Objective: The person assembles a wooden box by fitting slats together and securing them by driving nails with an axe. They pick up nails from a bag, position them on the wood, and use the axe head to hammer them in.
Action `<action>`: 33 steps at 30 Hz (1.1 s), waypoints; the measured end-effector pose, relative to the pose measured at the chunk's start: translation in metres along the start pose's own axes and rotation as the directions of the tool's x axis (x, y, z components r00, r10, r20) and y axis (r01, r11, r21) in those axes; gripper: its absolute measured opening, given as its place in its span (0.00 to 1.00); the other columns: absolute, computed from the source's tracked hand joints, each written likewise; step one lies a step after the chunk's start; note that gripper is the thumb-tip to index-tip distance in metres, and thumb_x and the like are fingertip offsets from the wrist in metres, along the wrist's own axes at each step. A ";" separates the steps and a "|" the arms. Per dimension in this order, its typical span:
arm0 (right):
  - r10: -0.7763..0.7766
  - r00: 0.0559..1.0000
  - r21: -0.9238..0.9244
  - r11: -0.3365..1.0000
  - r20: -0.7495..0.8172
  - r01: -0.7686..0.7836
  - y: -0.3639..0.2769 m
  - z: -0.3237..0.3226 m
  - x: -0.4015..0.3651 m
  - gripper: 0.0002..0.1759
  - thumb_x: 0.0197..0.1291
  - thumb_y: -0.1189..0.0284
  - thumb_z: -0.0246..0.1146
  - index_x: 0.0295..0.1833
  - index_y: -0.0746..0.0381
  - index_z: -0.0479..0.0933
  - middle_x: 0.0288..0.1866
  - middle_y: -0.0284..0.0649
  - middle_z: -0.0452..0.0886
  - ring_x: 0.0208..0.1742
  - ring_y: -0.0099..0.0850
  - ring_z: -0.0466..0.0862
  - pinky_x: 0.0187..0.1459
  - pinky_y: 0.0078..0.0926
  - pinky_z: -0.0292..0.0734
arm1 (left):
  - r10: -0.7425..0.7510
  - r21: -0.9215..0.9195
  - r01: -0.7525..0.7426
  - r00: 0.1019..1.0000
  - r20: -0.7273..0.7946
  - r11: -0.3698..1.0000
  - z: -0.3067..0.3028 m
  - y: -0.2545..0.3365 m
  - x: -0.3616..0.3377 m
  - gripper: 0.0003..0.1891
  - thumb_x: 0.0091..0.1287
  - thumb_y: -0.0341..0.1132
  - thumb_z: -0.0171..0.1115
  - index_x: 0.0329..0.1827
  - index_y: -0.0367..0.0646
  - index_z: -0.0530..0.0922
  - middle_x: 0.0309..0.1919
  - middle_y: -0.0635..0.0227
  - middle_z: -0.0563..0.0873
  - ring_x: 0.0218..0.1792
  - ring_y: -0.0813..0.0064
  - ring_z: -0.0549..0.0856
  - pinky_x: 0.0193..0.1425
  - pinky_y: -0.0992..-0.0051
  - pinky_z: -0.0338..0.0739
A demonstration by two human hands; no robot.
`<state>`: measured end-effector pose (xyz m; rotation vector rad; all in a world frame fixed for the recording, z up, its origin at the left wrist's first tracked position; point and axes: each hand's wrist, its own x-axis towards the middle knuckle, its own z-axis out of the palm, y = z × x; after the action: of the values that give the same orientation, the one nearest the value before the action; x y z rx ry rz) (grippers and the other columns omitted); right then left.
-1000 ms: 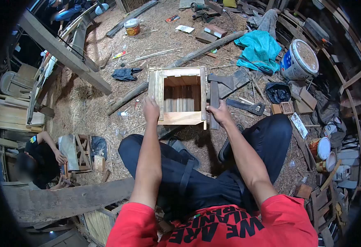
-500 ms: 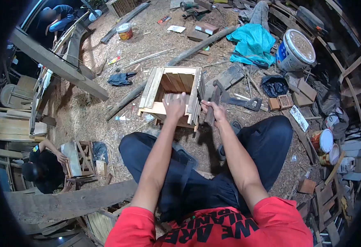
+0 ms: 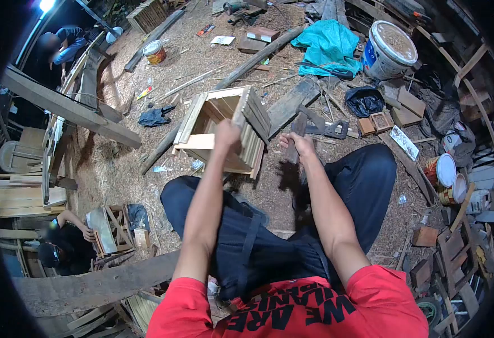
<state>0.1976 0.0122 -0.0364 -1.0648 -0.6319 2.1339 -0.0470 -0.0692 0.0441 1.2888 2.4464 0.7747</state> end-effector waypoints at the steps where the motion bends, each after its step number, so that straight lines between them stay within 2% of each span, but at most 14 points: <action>1: -0.017 1.000 -0.027 0.999 -0.010 0.017 -0.005 0.003 -0.001 0.13 0.64 0.77 0.59 0.51 0.75 0.74 0.44 0.55 0.85 0.42 0.40 0.89 0.40 0.35 0.88 | 0.028 0.037 -0.028 0.999 -0.019 0.999 -0.012 -0.019 0.015 0.21 0.62 0.44 0.58 0.40 0.30 0.84 0.38 0.38 0.87 0.47 0.44 0.87 0.57 0.54 0.79; 2: -0.050 0.999 -0.019 0.999 -0.019 0.050 -0.005 0.005 -0.001 0.11 0.63 0.77 0.61 0.48 0.74 0.75 0.41 0.52 0.85 0.37 0.38 0.87 0.38 0.34 0.86 | -0.016 -0.021 0.018 0.997 0.079 1.000 -0.041 -0.011 0.017 0.22 0.63 0.47 0.59 0.39 0.31 0.85 0.38 0.37 0.87 0.47 0.43 0.87 0.56 0.55 0.80; 3: -0.083 0.996 -0.011 0.997 -0.030 0.083 -0.004 0.007 0.000 0.09 0.63 0.77 0.62 0.45 0.72 0.76 0.38 0.48 0.85 0.33 0.35 0.86 0.35 0.32 0.85 | 0.016 -0.025 -0.013 0.991 0.131 1.000 -0.052 -0.026 0.028 0.21 0.65 0.47 0.59 0.38 0.32 0.85 0.33 0.41 0.87 0.41 0.49 0.89 0.50 0.58 0.81; 5: -0.104 0.994 -0.058 0.993 -0.033 0.102 0.002 0.004 0.002 0.07 0.62 0.77 0.64 0.41 0.70 0.77 0.34 0.44 0.84 0.27 0.32 0.83 0.31 0.30 0.82 | -0.087 -0.196 0.135 0.968 0.234 0.971 -0.083 -0.016 0.016 0.20 0.67 0.44 0.60 0.36 0.32 0.84 0.27 0.55 0.86 0.33 0.65 0.86 0.42 0.64 0.79; 8: -0.097 0.994 -0.181 0.980 -0.054 0.086 0.003 0.010 -0.007 0.05 0.60 0.75 0.65 0.36 0.66 0.78 0.29 0.39 0.83 0.25 0.29 0.82 0.29 0.29 0.79 | -0.084 -0.537 0.153 0.985 0.151 0.829 -0.092 -0.038 0.010 0.16 0.72 0.38 0.59 0.33 0.31 0.82 0.28 0.74 0.80 0.30 0.82 0.73 0.35 0.75 0.69; 11: -0.039 0.998 -0.100 0.994 0.044 0.044 0.039 -0.004 0.024 0.10 0.63 0.75 0.62 0.47 0.71 0.77 0.36 0.45 0.84 0.32 0.35 0.85 0.34 0.34 0.85 | -0.102 -0.624 0.078 0.995 -0.003 0.777 -0.104 -0.037 -0.007 0.14 0.73 0.37 0.60 0.36 0.33 0.84 0.29 0.75 0.82 0.31 0.83 0.76 0.37 0.78 0.69; 15: -0.053 0.997 -0.272 0.962 -0.054 0.036 0.040 0.024 0.011 0.17 0.60 0.65 0.67 0.45 0.69 0.78 0.35 0.41 0.83 0.33 0.31 0.85 0.33 0.33 0.83 | -0.255 -0.693 0.104 0.960 -0.119 0.713 -0.081 -0.070 -0.015 0.14 0.74 0.37 0.57 0.38 0.35 0.84 0.31 0.73 0.84 0.33 0.81 0.79 0.40 0.76 0.72; 17: -0.067 0.997 -0.209 0.976 -0.027 0.060 0.036 0.039 0.007 0.17 0.59 0.63 0.67 0.46 0.66 0.79 0.34 0.39 0.83 0.31 0.30 0.84 0.33 0.33 0.81 | -0.349 -0.886 0.129 0.936 -0.039 0.445 -0.074 -0.077 -0.024 0.14 0.75 0.36 0.55 0.42 0.34 0.84 0.34 0.69 0.85 0.34 0.78 0.82 0.42 0.74 0.75; 20: -0.066 0.996 -0.199 0.977 0.052 0.075 0.035 0.051 0.015 0.16 0.60 0.66 0.65 0.48 0.66 0.81 0.36 0.38 0.83 0.36 0.31 0.84 0.39 0.35 0.79 | -0.343 -0.893 0.071 0.934 -0.097 0.445 -0.071 -0.107 -0.034 0.14 0.75 0.36 0.54 0.45 0.33 0.83 0.37 0.66 0.86 0.36 0.76 0.83 0.42 0.72 0.77; 23: -0.244 0.967 -0.285 0.924 0.075 0.256 0.037 0.065 0.019 0.19 0.60 0.65 0.65 0.50 0.68 0.80 0.38 0.40 0.84 0.38 0.32 0.84 0.40 0.34 0.80 | -0.378 -0.946 0.035 0.921 -0.095 0.323 -0.052 -0.150 -0.027 0.14 0.75 0.36 0.54 0.45 0.33 0.83 0.37 0.65 0.86 0.36 0.76 0.83 0.41 0.72 0.77; 27: -0.222 0.970 -0.357 0.902 0.099 0.243 0.036 0.057 0.054 0.15 0.65 0.65 0.64 0.49 0.65 0.80 0.36 0.36 0.84 0.32 0.29 0.85 0.35 0.31 0.81 | -0.428 -0.891 0.035 0.885 -0.183 0.452 -0.061 -0.146 -0.030 0.14 0.75 0.37 0.55 0.38 0.35 0.83 0.34 0.69 0.84 0.33 0.77 0.80 0.39 0.73 0.74; 30: -0.232 0.967 -0.318 0.913 0.105 0.254 0.008 0.086 0.033 0.15 0.69 0.61 0.62 0.45 0.63 0.79 0.33 0.35 0.82 0.29 0.28 0.82 0.31 0.30 0.79 | -0.419 -0.934 -0.066 0.881 -0.220 0.351 -0.074 -0.117 -0.029 0.16 0.76 0.39 0.56 0.39 0.34 0.83 0.34 0.69 0.84 0.35 0.78 0.80 0.43 0.74 0.74; 31: -0.229 0.968 -0.305 0.919 0.099 0.249 0.000 0.091 0.030 0.22 0.60 0.61 0.67 0.50 0.69 0.79 0.39 0.40 0.83 0.36 0.31 0.83 0.34 0.36 0.79 | -0.417 -0.942 -0.099 0.878 -0.234 0.321 -0.071 -0.120 -0.024 0.16 0.76 0.39 0.56 0.40 0.33 0.83 0.35 0.68 0.85 0.36 0.78 0.81 0.44 0.74 0.74; 33: -0.235 0.962 -0.299 0.916 0.140 0.267 -0.016 0.099 0.028 0.20 0.60 0.61 0.67 0.47 0.68 0.80 0.37 0.38 0.82 0.33 0.29 0.83 0.32 0.31 0.78 | -0.405 -0.952 -0.164 0.876 -0.261 0.257 -0.064 -0.122 -0.006 0.16 0.76 0.38 0.55 0.44 0.32 0.84 0.38 0.66 0.86 0.38 0.77 0.82 0.46 0.75 0.75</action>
<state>0.1088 0.0316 0.0149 -0.9797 -1.1281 1.9096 -0.1561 -0.1517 0.0266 0.3514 1.5281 2.2631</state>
